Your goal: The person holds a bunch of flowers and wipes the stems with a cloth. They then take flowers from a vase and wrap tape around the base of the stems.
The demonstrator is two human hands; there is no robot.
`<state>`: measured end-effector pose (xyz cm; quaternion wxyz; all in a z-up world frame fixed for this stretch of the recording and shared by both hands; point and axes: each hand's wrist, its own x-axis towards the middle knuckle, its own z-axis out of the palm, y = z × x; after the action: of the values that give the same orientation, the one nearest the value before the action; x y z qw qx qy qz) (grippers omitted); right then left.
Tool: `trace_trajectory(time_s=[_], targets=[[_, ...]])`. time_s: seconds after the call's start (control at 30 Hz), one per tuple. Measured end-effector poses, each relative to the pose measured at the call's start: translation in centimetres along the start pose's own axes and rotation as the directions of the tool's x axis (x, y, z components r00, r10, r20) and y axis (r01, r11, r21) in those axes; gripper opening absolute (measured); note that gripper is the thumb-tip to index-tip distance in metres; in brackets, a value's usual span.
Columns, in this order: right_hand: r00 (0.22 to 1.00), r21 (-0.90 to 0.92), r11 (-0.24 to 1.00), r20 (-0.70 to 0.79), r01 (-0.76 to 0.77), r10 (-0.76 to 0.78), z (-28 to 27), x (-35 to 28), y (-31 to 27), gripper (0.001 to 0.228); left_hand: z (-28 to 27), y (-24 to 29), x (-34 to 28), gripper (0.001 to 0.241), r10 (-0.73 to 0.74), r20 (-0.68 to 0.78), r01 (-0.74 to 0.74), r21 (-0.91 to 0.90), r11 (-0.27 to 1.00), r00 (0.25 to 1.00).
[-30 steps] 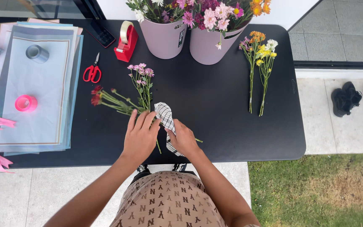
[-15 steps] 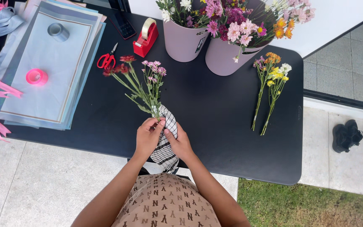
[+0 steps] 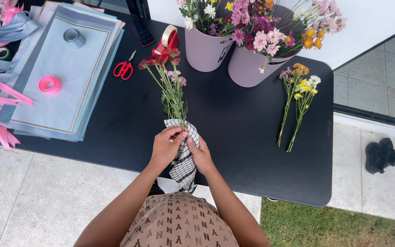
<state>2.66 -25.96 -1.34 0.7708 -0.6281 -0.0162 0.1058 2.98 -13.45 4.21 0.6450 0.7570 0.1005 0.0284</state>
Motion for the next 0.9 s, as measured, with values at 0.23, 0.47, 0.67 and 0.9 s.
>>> trace_trajectory(time_s=[0.23, 0.47, 0.67, 0.9], targets=[[0.999, -0.021, 0.999, -0.044, -0.03, 0.029, 1.1, 0.5, 1.0, 0.045, -2.0, 0.7, 2.4, 0.009, 0.095, 0.008, -0.094, -0.03, 0.995, 0.995], [0.994, -0.022, 0.998, -0.095, -0.051, 0.049, 2.9, 1.2, 1.8, 0.047, -3.6, 0.1, 5.0, 0.01, 0.111, 0.029, -0.103, -0.207, 0.973, 0.993], [0.984, -0.102, 0.991, -0.163, -0.082, 0.065, 5.5, 1.5, 0.4, 0.046, -5.5, 0.1, 6.9, 0.012, 0.073, 0.072, -0.054, -0.236, 0.97, 0.995], [0.97, -0.061, 0.989, -0.209, -0.137, 0.121, 7.2, 1.1, 0.4, 0.047, -7.0, -0.1, 9.1, 0.016, 0.114, 0.128, -0.075, -0.276, 0.958, 0.985]])
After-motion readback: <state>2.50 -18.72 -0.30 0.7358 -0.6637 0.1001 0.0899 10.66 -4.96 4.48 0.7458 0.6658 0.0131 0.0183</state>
